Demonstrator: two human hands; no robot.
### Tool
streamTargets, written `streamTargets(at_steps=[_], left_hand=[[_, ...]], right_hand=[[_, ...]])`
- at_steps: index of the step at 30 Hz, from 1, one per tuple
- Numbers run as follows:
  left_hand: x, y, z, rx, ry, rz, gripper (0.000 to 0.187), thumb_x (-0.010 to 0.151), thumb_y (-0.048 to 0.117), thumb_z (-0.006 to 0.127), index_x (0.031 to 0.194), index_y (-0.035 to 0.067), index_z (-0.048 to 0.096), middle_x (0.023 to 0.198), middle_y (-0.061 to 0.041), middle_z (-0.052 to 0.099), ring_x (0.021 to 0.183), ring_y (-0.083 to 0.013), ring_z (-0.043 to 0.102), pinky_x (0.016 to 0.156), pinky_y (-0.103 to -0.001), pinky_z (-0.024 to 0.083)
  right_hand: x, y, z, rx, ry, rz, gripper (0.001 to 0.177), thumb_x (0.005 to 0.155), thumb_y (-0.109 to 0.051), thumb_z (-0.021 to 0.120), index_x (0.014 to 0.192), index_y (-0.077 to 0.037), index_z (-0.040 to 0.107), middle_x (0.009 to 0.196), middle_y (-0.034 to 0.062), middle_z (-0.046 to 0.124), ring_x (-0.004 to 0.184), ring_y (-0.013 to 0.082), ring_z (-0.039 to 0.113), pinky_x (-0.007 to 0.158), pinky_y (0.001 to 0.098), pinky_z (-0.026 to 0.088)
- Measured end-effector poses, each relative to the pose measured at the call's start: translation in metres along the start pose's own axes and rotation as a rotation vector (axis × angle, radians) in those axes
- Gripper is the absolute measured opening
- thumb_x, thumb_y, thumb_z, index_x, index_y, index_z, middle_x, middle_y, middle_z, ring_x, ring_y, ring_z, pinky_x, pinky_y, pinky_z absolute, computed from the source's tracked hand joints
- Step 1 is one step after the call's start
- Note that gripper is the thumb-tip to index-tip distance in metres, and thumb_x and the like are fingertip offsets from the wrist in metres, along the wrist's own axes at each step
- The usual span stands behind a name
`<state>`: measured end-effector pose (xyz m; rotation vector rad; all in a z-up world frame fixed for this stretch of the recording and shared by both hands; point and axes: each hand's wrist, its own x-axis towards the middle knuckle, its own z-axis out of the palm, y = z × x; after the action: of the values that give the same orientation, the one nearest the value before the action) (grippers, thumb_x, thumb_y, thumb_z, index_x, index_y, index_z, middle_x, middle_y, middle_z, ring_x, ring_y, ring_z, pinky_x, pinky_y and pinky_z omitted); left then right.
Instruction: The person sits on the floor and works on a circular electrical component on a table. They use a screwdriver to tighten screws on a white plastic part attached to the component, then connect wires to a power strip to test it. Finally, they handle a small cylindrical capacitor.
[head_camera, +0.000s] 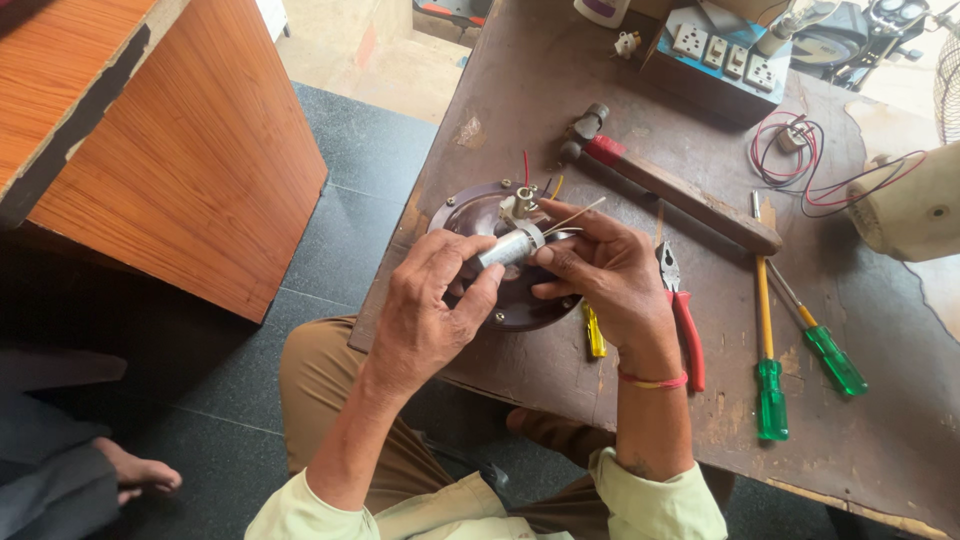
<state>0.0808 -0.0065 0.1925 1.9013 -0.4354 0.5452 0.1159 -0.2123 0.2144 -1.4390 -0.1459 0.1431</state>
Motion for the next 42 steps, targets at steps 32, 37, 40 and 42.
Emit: streamTargets(at_steps=[32,37,40,42], left_hand=[[-0.001,-0.001,-0.006,0.062,-0.050,0.002,0.024,0.095,0.015,0.073,0.112,-0.001,0.067,0.091,-0.015,0.069,0.078,-0.0269,0.072,0.069,-0.037,0.058],[-0.003,0.003,0.010,0.074,0.063,0.007,0.028,0.098,0.020,0.074,0.112,-0.003,0.066,0.097,-0.018,0.072,0.085,-0.0295,0.074,0.072,-0.037,0.060],[-0.007,0.000,0.014,0.067,0.074,-0.027,0.030,0.098,0.023,0.073,0.113,-0.003,0.068,0.095,-0.017,0.072,0.084,-0.0298,0.074,0.072,-0.039,0.059],[-0.005,-0.004,0.014,0.054,0.054,-0.007,0.034,0.100,0.027,0.072,0.115,-0.003,0.068,0.099,-0.017,0.071,0.089,-0.0298,0.073,0.077,-0.039,0.058]], right_hand=[[-0.009,0.004,0.011,-0.066,0.007,-0.034,0.039,0.091,0.004,0.071,0.129,0.008,0.065,0.114,0.0128,0.073,0.095,0.0128,0.072,0.084,0.0280,0.064],[-0.006,0.000,0.012,-0.097,-0.002,-0.047,0.037,0.091,0.002,0.071,0.128,0.009,0.066,0.119,0.0122,0.072,0.097,0.0136,0.072,0.085,0.0280,0.064],[-0.007,0.002,0.009,-0.102,-0.014,-0.074,0.033,0.093,0.002,0.070,0.124,0.011,0.068,0.127,0.0103,0.070,0.103,0.0146,0.071,0.087,0.0289,0.064],[-0.007,0.003,0.008,-0.065,-0.004,-0.050,0.037,0.092,0.002,0.070,0.129,0.008,0.066,0.123,0.0115,0.070,0.103,0.0147,0.070,0.088,0.0285,0.064]])
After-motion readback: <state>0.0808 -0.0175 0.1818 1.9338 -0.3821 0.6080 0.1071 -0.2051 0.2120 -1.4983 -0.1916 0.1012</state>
